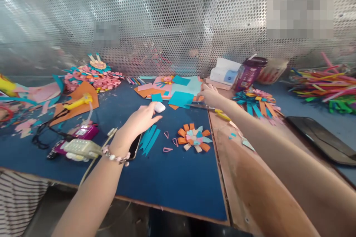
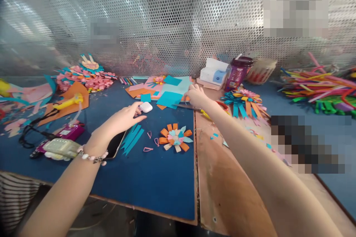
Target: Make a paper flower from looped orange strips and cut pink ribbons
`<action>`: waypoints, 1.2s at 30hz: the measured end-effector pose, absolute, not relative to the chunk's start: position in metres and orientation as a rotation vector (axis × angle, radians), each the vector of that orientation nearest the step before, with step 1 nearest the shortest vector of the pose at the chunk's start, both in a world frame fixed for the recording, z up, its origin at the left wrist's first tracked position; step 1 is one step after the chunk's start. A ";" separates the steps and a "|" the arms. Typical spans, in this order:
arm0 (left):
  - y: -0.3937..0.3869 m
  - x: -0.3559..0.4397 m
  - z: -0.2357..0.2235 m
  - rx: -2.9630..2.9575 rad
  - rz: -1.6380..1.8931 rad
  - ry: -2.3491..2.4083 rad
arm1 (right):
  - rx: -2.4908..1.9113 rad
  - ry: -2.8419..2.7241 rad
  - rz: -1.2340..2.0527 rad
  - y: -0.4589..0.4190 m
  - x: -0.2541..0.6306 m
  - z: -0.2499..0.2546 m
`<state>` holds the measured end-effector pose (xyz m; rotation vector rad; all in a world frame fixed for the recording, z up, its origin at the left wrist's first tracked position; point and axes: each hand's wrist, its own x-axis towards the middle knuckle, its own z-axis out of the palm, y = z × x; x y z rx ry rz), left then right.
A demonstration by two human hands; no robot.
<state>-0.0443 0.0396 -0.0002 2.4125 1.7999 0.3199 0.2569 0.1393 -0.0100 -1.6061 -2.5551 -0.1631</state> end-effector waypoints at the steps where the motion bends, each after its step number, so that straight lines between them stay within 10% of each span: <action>1: 0.040 -0.045 -0.001 2.401 0.325 1.804 | -1.577 -2.575 -0.168 0.139 0.259 -0.008; 36: 0.040 -0.043 0.003 2.457 0.224 1.830 | -1.720 -2.591 -0.270 0.127 0.278 0.006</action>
